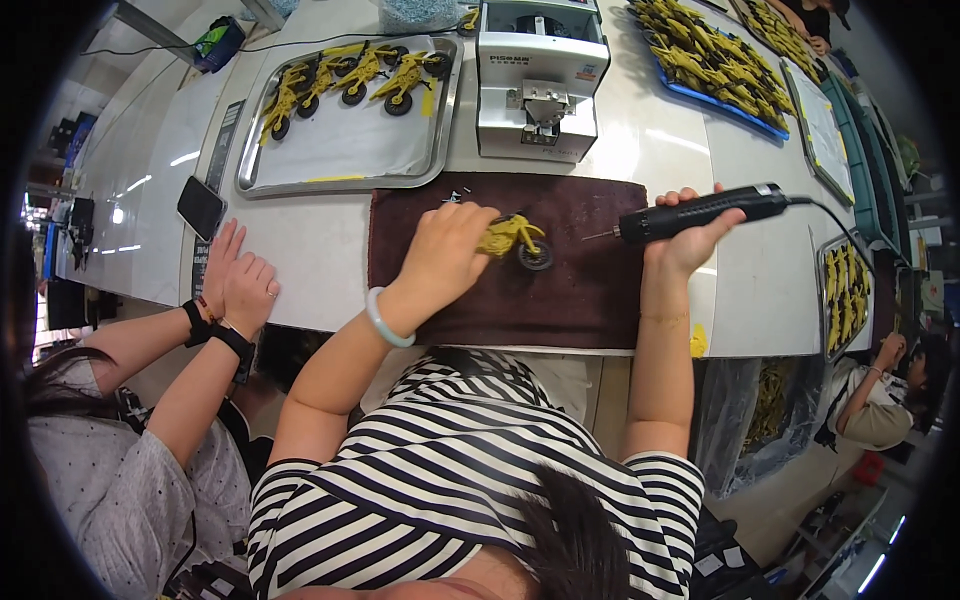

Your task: The person assembles a toy motorcycle from plastic components using an electric screwdriver.

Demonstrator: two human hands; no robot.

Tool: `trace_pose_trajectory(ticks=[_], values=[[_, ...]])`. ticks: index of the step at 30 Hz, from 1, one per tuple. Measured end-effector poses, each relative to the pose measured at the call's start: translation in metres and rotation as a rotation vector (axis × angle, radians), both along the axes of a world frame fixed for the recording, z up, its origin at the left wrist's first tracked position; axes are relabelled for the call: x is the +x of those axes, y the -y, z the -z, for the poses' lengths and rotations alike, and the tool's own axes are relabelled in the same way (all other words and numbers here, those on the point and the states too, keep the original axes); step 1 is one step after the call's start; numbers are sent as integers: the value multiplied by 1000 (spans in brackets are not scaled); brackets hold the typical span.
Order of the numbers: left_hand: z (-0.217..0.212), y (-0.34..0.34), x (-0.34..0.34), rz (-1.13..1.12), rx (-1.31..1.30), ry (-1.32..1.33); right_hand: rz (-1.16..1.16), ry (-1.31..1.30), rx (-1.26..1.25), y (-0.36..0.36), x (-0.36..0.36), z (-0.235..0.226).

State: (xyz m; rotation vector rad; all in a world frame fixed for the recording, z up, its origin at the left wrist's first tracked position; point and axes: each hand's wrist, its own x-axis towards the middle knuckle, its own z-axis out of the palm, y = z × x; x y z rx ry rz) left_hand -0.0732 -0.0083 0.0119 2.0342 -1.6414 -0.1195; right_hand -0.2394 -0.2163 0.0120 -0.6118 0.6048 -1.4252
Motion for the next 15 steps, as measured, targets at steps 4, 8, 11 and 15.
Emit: trace_pose_trajectory(ticks=[4, 8, 11, 15], values=[[-45, -67, 28, 8, -56, -280, -106, -194, -18, 33, -12, 42], [-79, -183, 57, 54, 188, -570, 16, -191, -200, 57, -50, 23], [-70, -256, 40, -213, 388, -545, 33, -194, -143, 41, -50, 12], [-9, -304, 18, -619, 630, -501, -149, -289, -67, 4, -13, 15]])
